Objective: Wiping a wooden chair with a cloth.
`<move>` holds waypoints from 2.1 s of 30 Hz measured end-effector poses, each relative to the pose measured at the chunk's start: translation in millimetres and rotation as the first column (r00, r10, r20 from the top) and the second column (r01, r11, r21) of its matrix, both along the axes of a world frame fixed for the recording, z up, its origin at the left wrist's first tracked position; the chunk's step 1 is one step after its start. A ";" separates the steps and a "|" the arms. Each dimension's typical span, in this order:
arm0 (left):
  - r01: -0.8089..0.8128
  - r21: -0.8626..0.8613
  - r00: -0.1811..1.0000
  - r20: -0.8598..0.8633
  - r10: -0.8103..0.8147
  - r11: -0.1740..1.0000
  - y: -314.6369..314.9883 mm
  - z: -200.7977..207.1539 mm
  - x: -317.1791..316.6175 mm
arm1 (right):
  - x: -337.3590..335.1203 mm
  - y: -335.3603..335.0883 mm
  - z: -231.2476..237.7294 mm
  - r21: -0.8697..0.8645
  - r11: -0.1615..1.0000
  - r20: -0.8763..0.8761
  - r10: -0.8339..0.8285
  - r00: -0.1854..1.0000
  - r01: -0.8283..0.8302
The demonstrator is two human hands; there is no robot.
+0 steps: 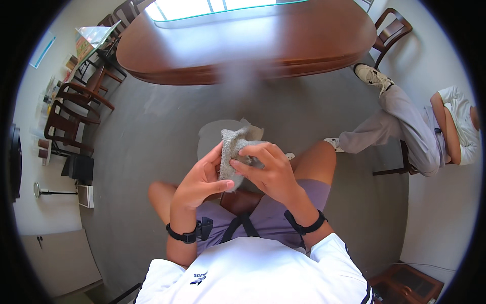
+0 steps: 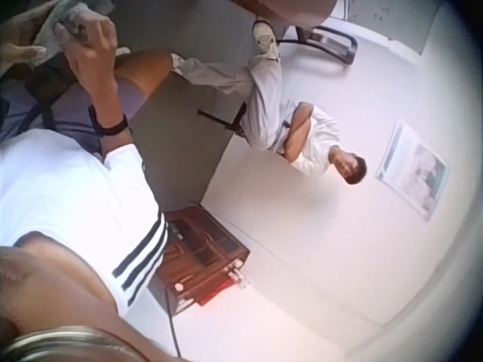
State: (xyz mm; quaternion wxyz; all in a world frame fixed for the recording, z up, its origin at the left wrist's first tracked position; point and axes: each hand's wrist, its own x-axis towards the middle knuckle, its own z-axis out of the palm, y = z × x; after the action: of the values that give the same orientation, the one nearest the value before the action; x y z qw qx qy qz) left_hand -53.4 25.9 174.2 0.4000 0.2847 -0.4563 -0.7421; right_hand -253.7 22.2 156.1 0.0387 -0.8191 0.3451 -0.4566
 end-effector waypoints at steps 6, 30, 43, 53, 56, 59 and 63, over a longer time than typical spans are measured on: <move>0.006 -0.085 0.965 0.261 0.017 0.996 -6.5 -12.1 1.9 | -1.1 -8.6 -5.1 0.220 0.964 0.117 0.127 0.985 -0.151; -0.514 -0.681 0.328 0.405 0.853 0.521 -192.9 -92.9 -49.2 | -39.6 -187.6 -73.0 0.538 0.640 0.071 -0.683 0.727 0.549; -0.574 -0.412 0.581 0.404 0.706 0.708 -204.8 -104.5 -26.5 | 11.0 -200.7 -78.6 0.861 0.504 0.292 -0.384 0.876 -0.067; -0.507 -0.064 0.789 0.366 0.493 0.859 -194.0 -65.1 18.9 | 59.0 -210.8 -94.1 0.806 0.352 0.590 -0.414 0.693 -0.476; -0.535 -0.032 0.752 0.437 0.494 0.844 -195.6 -65.4 22.5 | 67.7 -202.0 -90.4 0.780 0.432 0.612 -0.377 0.696 -0.452; -0.524 0.002 0.759 0.455 0.466 0.851 -195.3 -66.9 8.8 | 63.5 -188.3 -73.2 0.717 0.488 0.692 -0.417 0.589 -0.498; -0.452 0.032 0.809 0.436 0.394 0.892 -194.7 -69.2 -31.1 | 29.7 -178.6 -69.3 0.731 0.518 0.679 -0.489 0.547 -0.444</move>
State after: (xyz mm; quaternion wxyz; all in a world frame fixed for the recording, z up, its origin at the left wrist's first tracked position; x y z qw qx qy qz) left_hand -84.5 -168.8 105.1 0.4281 0.5576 -0.4054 -0.5844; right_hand -224.0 -156.5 86.8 0.5874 -0.3562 0.4701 -0.5542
